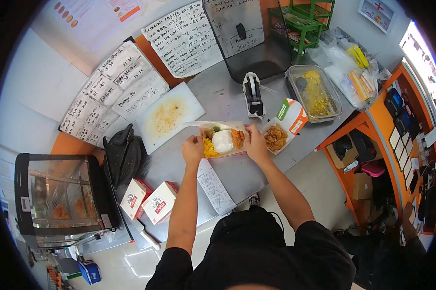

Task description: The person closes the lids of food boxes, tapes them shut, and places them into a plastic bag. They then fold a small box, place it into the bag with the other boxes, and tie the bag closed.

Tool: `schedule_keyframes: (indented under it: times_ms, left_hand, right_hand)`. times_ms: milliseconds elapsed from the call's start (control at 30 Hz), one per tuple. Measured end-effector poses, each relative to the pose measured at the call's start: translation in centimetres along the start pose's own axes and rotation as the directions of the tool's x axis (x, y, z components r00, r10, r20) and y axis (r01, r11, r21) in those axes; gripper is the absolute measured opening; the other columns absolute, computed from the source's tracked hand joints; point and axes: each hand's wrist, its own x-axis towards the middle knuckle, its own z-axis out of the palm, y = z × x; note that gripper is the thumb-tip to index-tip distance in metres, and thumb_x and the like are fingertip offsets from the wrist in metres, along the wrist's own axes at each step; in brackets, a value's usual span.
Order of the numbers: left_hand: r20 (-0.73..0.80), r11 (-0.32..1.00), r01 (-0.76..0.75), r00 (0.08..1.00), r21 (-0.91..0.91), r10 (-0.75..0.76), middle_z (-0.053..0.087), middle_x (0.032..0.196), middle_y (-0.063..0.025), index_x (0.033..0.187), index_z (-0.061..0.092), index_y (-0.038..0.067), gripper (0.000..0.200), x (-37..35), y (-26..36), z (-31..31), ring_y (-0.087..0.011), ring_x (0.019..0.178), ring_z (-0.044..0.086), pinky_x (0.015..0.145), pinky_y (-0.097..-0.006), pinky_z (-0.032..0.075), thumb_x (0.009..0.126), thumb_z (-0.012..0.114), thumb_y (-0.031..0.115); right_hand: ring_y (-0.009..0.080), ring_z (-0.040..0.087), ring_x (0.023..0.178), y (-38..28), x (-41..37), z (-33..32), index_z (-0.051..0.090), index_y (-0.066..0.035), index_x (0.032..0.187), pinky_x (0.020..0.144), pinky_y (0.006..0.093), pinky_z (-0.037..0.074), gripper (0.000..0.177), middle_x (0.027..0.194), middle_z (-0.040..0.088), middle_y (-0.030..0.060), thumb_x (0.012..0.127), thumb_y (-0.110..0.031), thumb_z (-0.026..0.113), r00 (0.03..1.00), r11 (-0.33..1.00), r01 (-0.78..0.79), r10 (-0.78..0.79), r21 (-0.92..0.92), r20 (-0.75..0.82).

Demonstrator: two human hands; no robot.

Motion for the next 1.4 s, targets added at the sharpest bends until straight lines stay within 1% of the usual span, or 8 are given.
schedule_keyframes:
  times_ms: [200, 300, 433, 500, 600, 733, 1333, 1400]
  left_hand:
    - [0.101, 0.98, 0.194, 0.977, -0.039, -0.189, 0.075, 0.089, -0.0198, 0.095, 0.077, 0.0, 0.024, -1.4, -0.4, -1.1, -0.0337, 0.083, 0.074, 0.078, -0.0427, 0.058, 0.085, 0.07, 0.021]
    - [-0.004, 0.889, 0.249, 0.963, -0.385, -0.271, 0.073, 0.1, -0.0231, 0.103, 0.074, -0.001, 0.028, -0.9, -0.1, -1.6, -0.0358, 0.091, 0.072, 0.08, -0.0456, 0.057, 0.083, 0.074, 0.018]
    - [-0.348, 0.937, -0.349, 0.877, 0.014, 0.332, 0.07, 0.104, -0.0242, 0.102, 0.071, -0.003, 0.027, 0.5, -0.1, -2.4, -0.0365, 0.091, 0.07, 0.076, -0.0436, 0.056, 0.084, 0.076, 0.017]
    - [-0.265, 0.927, -0.357, 0.888, 0.116, 0.375, 0.071, 0.094, -0.0224, 0.097, 0.071, -0.002, 0.023, 0.8, -1.5, -2.4, -0.0353, 0.083, 0.07, 0.07, -0.0417, 0.056, 0.087, 0.075, 0.018]
    - [0.065, 0.997, -0.025, 0.997, -0.07, 0.029, 0.07, 0.078, -0.0185, 0.093, 0.069, -0.002, 0.02, -1.2, -0.2, -2.8, -0.0329, 0.069, 0.07, 0.064, -0.0394, 0.054, 0.093, 0.07, 0.018]
    - [0.075, 0.986, 0.089, 0.994, -0.144, -0.079, 0.072, 0.078, -0.0192, 0.103, 0.07, -0.002, 0.026, -3.0, 1.1, -1.7, -0.0322, 0.069, 0.072, 0.065, -0.04, 0.054, 0.099, 0.064, 0.022]
    - [0.227, 0.895, 0.023, 0.97, -0.444, 0.088, 0.062, 0.13, -0.0297, 0.158, 0.033, 0.014, 0.067, -4.7, 0.9, -1.2, -0.0416, 0.118, 0.063, 0.097, -0.0435, 0.05, 0.095, 0.052, -0.001]
    - [0.203, 0.954, -0.261, 0.936, -0.145, 0.287, 0.054, 0.141, -0.0293, 0.159, 0.027, 0.01, 0.071, -3.4, -1.1, -2.1, -0.0424, 0.13, 0.054, 0.104, -0.042, 0.045, 0.094, 0.055, 0.002]
  right_hand:
    - [0.0444, 0.066, 0.097, 0.2, -2.3, 1.5, 0.05, 0.001, 0.109, 0.085, 0.0483, 0.053, 0.014, 0.112, 0.068, 0.0242, 0.095, 0.0, 0.052, 0.998, 0.992, -0.025, 0.017, -0.122, -0.063]
    - [0.0428, 0.065, 0.099, 0.7, -2.5, 2.0, 0.05, 0.001, 0.109, 0.085, 0.0485, 0.052, 0.014, 0.113, 0.067, 0.0242, 0.094, 0.0, 0.052, 0.982, 0.988, 0.069, -0.091, -0.135, -0.164]
    - [0.0408, 0.066, 0.099, 0.1, -2.4, 2.1, 0.051, 0.001, 0.109, 0.084, 0.0476, 0.052, 0.014, 0.114, 0.067, 0.0236, 0.095, -0.001, 0.053, 0.993, 0.986, -0.071, 0.056, -0.152, -0.104]
    - [0.0422, 0.065, 0.1, -0.7, -2.2, 1.8, 0.051, 0.001, 0.109, 0.083, 0.0487, 0.052, 0.015, 0.113, 0.067, 0.0238, 0.095, -0.003, 0.055, 0.989, 0.986, -0.129, 0.121, -0.104, -0.083]
    - [0.0436, 0.065, 0.099, -1.7, -1.5, 1.5, 0.051, 0.001, 0.108, 0.081, 0.05, 0.052, 0.016, 0.11, 0.068, 0.0236, 0.096, -0.005, 0.058, 0.984, 0.985, -0.17, 0.167, -0.034, -0.068]
    - [0.0409, 0.068, 0.098, -0.6, -2.4, 1.9, 0.052, 0.001, 0.109, 0.081, 0.0476, 0.053, 0.015, 0.109, 0.07, 0.0219, 0.095, -0.003, 0.056, 0.993, 0.994, -0.065, 0.056, -0.085, -0.108]
    - [0.0525, 0.04, 0.137, 0.8, -2.6, 0.4, 0.039, -0.007, 0.147, 0.109, 0.0572, 0.038, 0.06, 0.149, 0.048, 0.0258, 0.089, -0.006, 0.056, 0.971, 0.968, 0.041, 0.019, -0.247, 0.238]
    - [0.0528, 0.036, 0.141, 0.8, -2.3, -0.3, 0.036, -0.006, 0.147, 0.112, 0.0562, 0.036, 0.061, 0.152, 0.043, 0.0275, 0.09, -0.009, 0.055, 0.947, 0.969, 0.042, 0.038, -0.242, 0.318]
